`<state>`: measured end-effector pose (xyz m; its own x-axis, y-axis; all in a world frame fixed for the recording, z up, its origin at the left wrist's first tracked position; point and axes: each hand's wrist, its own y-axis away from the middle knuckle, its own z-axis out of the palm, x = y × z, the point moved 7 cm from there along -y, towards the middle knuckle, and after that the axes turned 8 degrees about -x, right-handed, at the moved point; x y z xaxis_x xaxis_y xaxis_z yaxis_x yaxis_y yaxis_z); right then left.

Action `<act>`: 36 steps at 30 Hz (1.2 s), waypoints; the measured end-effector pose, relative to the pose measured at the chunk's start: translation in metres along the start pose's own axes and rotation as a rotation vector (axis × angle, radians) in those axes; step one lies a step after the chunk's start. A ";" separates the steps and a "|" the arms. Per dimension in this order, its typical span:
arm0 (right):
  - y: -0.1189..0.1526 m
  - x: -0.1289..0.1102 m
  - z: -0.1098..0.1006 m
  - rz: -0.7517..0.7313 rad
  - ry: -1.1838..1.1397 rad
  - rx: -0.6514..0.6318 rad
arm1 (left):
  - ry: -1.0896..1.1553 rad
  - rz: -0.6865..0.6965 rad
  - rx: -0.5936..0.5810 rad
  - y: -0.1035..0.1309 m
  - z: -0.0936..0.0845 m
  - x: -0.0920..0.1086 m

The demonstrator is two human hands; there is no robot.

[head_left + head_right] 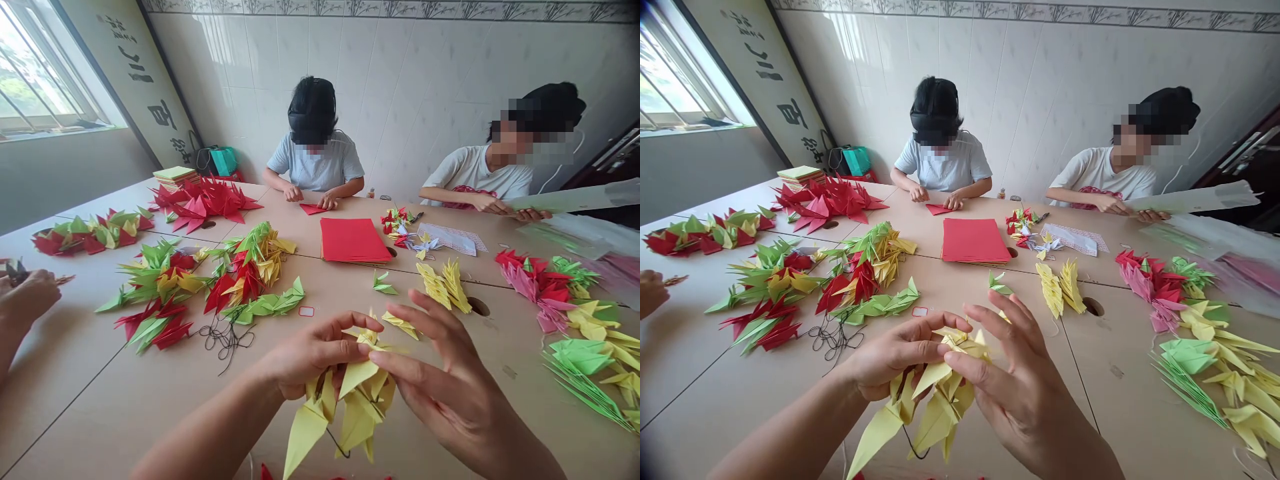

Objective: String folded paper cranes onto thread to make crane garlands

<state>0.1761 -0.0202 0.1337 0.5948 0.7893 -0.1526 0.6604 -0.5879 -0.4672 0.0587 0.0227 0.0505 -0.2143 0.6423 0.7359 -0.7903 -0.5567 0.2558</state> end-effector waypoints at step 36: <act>0.000 -0.016 -0.001 -0.096 -0.079 -0.084 | 0.256 0.086 -0.019 -0.001 0.002 0.004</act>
<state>0.1669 -0.0329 0.1367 0.4908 0.8524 -0.1804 0.7508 -0.5188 -0.4089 0.0592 0.0247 0.0546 -0.4174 0.7068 0.5712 -0.7732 -0.6065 0.1854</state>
